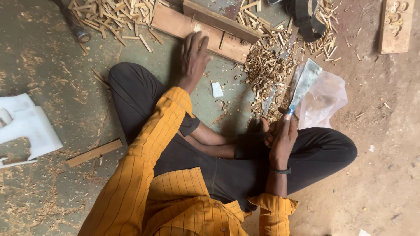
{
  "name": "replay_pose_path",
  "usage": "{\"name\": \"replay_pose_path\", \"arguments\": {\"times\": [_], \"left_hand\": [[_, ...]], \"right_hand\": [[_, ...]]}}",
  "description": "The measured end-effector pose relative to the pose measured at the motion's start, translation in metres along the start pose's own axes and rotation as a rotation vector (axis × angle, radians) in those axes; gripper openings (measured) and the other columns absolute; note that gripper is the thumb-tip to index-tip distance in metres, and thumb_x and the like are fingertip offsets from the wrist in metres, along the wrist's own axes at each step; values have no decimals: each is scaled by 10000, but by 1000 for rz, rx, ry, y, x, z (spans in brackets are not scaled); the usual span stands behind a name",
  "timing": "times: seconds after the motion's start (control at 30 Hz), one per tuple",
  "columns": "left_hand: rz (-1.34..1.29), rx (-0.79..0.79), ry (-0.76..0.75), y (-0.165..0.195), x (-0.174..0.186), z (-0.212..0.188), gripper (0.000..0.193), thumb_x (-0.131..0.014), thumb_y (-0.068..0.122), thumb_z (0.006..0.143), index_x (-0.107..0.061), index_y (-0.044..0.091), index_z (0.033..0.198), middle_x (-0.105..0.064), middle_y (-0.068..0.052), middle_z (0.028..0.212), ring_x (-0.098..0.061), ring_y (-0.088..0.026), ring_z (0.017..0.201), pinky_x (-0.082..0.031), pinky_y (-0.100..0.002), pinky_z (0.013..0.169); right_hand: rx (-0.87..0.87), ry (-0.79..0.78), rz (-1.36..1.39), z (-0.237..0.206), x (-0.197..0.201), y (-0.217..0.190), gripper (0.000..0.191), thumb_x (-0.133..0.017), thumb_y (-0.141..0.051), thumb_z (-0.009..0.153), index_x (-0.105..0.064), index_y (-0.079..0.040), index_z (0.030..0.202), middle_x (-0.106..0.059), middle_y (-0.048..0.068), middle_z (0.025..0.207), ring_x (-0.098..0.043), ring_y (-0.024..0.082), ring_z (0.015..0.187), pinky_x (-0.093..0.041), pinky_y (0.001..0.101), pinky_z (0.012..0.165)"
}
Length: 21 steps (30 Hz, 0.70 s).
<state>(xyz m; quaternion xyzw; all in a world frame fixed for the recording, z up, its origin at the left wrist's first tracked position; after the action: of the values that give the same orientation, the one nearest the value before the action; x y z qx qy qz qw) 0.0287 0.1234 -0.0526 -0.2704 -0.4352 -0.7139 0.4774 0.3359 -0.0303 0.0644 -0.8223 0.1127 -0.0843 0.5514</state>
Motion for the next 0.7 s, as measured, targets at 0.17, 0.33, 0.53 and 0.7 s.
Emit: {"name": "replay_pose_path", "arguments": {"times": [0.17, 0.33, 0.53, 0.7], "left_hand": [[66, -41, 17, -17, -29, 4, 430, -761, -29, 974, -593, 86, 1353, -525, -49, 1468, -478, -263, 1406, -493, -394, 1120], [188, -90, 27, -17, -24, -4, 515, -757, 47, 837, -620, 100, 1331, -544, -47, 1430, -480, -267, 1348, -453, -501, 1007], [-31, -22, -65, -18, -13, 1, 532, -793, 166, 851, -619, 87, 1347, -528, -70, 1429, -462, -306, 1338, -391, -596, 1048], [-498, -42, -98, 19, 11, -32, 484, -696, 57, 1004, -588, 91, 1474, -495, -93, 1573, -449, -292, 1498, -402, -433, 1282]], "right_hand": [[51, 4, -124, 3, -3, 4, 347, -459, -304, 1112, -561, -25, 1290, -391, -38, 588, -342, 46, 408, -269, 223, 346], [44, -62, -120, 6, -24, 34, 275, -502, -202, 1072, -467, -55, 1303, -449, -50, 641, -387, 35, 441, -300, 225, 351], [-19, -137, -170, -10, -97, 89, 522, -512, -181, 1035, -374, -120, 1535, -623, -43, 768, -489, 44, 518, -381, 206, 414], [22, -199, -413, -13, -138, 88, 597, -492, -304, 1069, -311, -194, 1627, -643, -6, 719, -514, 79, 499, -440, 264, 444]]}}
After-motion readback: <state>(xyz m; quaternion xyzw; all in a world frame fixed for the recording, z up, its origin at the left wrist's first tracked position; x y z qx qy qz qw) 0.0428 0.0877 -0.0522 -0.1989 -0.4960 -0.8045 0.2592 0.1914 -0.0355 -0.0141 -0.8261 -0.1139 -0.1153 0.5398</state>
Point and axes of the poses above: each hand's wrist, its own z-axis towards the middle knuckle, its own x-axis out of the back of the hand, y = z × x, the point moved 7 cm from there along z, towards the middle knuckle
